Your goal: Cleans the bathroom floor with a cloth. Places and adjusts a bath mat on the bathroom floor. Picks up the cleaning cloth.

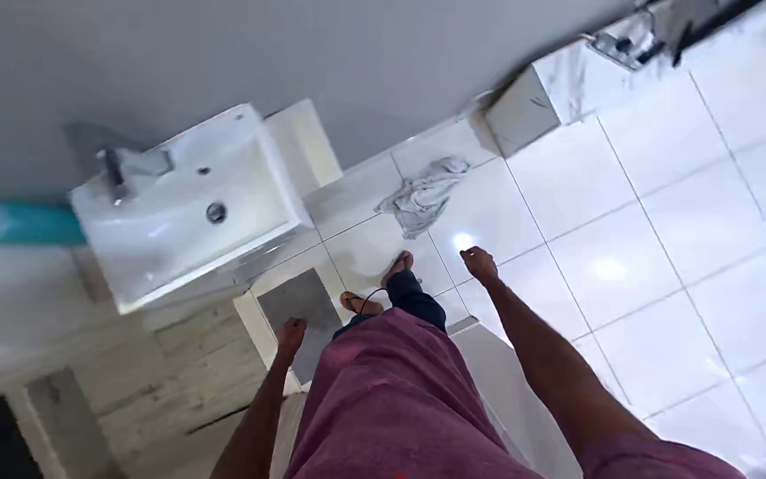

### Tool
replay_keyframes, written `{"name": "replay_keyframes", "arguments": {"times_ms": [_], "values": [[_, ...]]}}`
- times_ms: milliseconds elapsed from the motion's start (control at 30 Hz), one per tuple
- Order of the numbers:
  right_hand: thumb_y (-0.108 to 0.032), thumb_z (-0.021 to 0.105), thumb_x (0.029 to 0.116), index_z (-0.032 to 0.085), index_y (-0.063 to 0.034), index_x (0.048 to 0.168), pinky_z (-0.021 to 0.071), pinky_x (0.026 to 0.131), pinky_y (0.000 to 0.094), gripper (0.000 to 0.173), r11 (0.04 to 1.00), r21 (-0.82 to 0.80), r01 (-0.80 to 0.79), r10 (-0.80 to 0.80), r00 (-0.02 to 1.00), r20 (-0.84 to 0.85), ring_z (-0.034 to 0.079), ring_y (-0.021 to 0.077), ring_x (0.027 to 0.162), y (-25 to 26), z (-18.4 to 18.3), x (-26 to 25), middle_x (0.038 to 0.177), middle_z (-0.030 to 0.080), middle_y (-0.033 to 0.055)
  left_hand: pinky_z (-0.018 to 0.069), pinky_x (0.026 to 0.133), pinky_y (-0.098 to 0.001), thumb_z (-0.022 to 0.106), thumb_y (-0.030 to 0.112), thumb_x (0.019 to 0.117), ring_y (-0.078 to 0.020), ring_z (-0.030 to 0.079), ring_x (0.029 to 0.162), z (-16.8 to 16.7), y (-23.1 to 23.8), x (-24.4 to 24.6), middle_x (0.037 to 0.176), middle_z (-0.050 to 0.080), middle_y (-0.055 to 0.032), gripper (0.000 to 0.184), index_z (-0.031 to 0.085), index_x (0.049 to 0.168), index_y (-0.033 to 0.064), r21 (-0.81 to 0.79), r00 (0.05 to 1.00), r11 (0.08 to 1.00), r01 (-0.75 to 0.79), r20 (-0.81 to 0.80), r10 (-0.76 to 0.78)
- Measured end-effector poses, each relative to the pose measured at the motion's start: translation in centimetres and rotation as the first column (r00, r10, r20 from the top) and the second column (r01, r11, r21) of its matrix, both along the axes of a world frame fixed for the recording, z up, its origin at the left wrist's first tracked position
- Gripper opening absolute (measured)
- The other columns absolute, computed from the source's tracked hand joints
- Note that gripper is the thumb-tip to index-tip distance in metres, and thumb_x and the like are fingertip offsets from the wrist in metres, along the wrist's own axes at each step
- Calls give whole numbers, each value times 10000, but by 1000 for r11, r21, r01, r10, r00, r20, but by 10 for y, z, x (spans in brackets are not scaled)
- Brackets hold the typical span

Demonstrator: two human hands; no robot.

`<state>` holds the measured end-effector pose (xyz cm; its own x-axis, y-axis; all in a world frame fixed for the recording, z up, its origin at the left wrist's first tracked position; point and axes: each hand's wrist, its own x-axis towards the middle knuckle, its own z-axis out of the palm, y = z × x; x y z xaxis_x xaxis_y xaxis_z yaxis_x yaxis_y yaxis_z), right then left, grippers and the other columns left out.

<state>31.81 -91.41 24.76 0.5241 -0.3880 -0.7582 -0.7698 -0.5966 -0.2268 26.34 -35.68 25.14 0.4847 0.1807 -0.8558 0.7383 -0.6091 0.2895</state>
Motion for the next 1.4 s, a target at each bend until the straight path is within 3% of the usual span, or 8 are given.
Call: {"name": "replay_keyframes", "arguments": {"times_ms": [233, 433, 700, 900, 1033, 1133, 1233, 1400], "values": [[-446, 508, 1044, 632, -9, 1318, 445, 1048, 676, 531, 968, 250, 2, 65, 964, -258, 577, 441, 1293, -15, -67, -64, 1351, 624, 263, 537, 992, -498, 488, 307, 1082, -304, 663, 1146, 24, -149, 117, 1267, 660, -212, 431, 588, 1346, -19, -121, 949, 943, 309, 110, -297], [-435, 485, 1062, 624, -81, 1358, 498, 1040, 574, 482, 873, 442, 206, -138, 974, -181, 662, 332, 1188, 20, -130, -16, 1264, 696, 170, 578, 945, -433, 501, 251, 1079, -242, 696, 1096, -28, -268, 162, 1214, 699, -163, 386, 583, 1346, -15, -285, 935, 892, 352, 64, -349], [-412, 563, 1039, 572, -54, 1405, 521, 1017, 539, 512, 783, 454, 426, -377, 905, -199, 682, 325, 1145, 8, -356, 68, 1250, 698, 172, 588, 875, -418, 470, 241, 1100, -250, 708, 1041, -223, -352, 158, 1178, 709, -165, 368, 572, 1327, -30, -287, 923, 958, -18, -372, -94], [-583, 812, 797, 220, 33, 1586, 449, 1088, 625, 1163, 621, 251, 743, -740, 661, -125, 508, 478, 1343, -4, -552, 123, 1487, 460, 337, 601, 859, -401, 402, 212, 1114, -243, 731, 997, -266, -354, 188, 1107, 739, -142, 338, 593, 1276, -14, -46, 762, 955, -291, -615, 203], [-605, 887, 676, 119, 19, 1603, 444, 1108, 573, 1355, 421, 87, 903, -903, 427, -58, 458, 436, 1396, 0, -633, 189, 1553, 372, 319, 607, 841, -364, 310, 194, 1109, -221, 729, 992, -283, -352, 240, 1097, 740, -129, 361, 589, 1232, 2, -277, 852, 904, -326, -501, 154], [-399, 798, 864, 458, 16, 1421, 526, 956, 604, 773, 390, 96, 916, -898, 401, -181, 631, 430, 1184, 12, -645, 223, 1301, 615, 291, 606, 815, -328, 300, 169, 1114, -194, 734, 957, -296, -354, 259, 1044, 751, -106, 354, 611, 1191, 17, -221, 911, 926, -306, -350, 218], [-276, 619, 999, 705, -20, 1118, 567, 785, 568, 295, 370, 487, 791, -854, 496, -158, 700, 338, 881, 35, -622, 225, 979, 719, 198, 605, 774, -323, 318, 176, 1122, -197, 730, 929, -291, -361, 254, 1036, 740, -118, 339, 610, 1177, 14, -57, 880, 932, -358, -353, 316], [-125, 586, 970, 696, 6, 1113, 578, 865, 391, 223, 162, 832, 531, -890, 442, -108, 689, 162, 933, 21, -402, 184, 995, 722, 100, 553, 979, -424, 722, 135, 928, -268, 618, 1211, -236, -370, 232, 1393, 564, -211, 624, 427, 1450, -40, -5, 994, 998, 55, -93, -55]]}}
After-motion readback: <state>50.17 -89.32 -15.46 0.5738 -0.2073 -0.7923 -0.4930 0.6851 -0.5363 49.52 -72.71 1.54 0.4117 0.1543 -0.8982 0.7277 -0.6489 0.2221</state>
